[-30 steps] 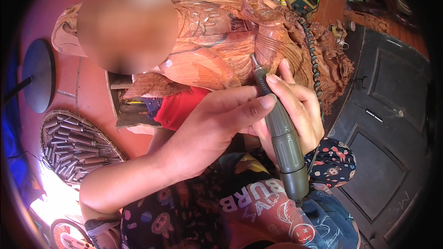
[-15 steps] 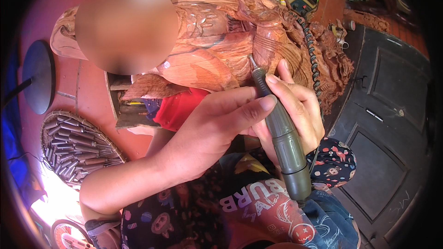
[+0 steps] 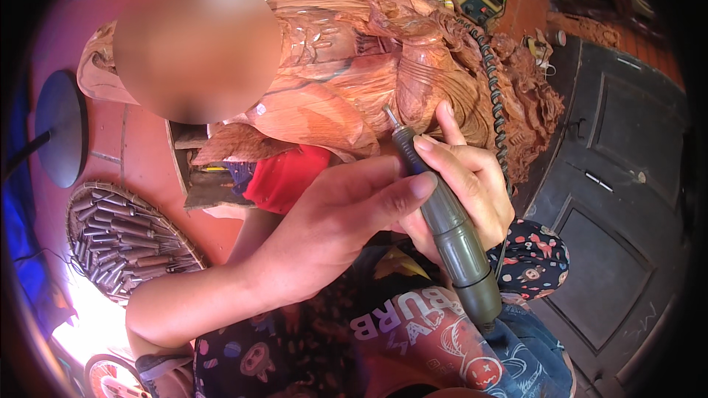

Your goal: The person uses a rotary carving tool to refine details on a wooden sculpture of a seated figure. They hold the tool with both hands and work on the torso and arm areas, occasionally pausing to wipe away wood dust with a red cloth.

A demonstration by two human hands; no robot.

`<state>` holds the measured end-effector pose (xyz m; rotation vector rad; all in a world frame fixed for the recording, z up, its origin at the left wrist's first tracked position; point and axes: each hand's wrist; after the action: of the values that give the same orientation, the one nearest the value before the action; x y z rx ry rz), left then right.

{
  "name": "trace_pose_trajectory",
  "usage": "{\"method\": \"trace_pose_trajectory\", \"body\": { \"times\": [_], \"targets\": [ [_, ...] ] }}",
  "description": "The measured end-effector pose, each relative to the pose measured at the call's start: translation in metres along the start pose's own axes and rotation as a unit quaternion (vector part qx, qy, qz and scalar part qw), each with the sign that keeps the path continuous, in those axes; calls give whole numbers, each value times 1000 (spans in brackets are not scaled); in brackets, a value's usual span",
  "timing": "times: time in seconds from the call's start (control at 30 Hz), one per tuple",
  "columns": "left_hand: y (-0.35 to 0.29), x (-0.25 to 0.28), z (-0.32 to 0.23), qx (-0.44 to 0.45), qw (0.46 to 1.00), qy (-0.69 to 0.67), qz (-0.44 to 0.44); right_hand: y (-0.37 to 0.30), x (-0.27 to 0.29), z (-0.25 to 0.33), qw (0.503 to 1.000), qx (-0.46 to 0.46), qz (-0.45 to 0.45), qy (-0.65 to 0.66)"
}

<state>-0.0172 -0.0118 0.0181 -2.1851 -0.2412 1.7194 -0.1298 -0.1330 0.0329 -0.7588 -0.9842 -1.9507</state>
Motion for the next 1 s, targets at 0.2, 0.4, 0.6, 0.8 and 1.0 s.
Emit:
{"method": "trace_pose_trajectory", "body": {
  "times": [0.2,0.4,0.6,0.8,1.0],
  "targets": [
    [5,2,-4,-19,1000,-11,15,6,3,3,1000,-8,17,-25],
    [5,1,-3,-11,1000,-24,11,4,4,0,1000,-10,13,-20],
    [0,0,-1,13,1000,-4,6,1,2,1,1000,-10,5,-6],
    [-2,-5,-2,9,1000,3,-13,3,4,1,1000,-5,8,7],
    [6,1,-3,-12,1000,5,13,2,6,-3,999,-5,29,15]
  ]
}}
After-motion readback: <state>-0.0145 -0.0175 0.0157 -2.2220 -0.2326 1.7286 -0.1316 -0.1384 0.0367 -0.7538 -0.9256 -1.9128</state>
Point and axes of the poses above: each hand's wrist, its own y-axis towards the middle knuckle, its own x-axis out of the back of the hand, z = x × y, and after that the axes turned 9 degrees about -y, right-handed
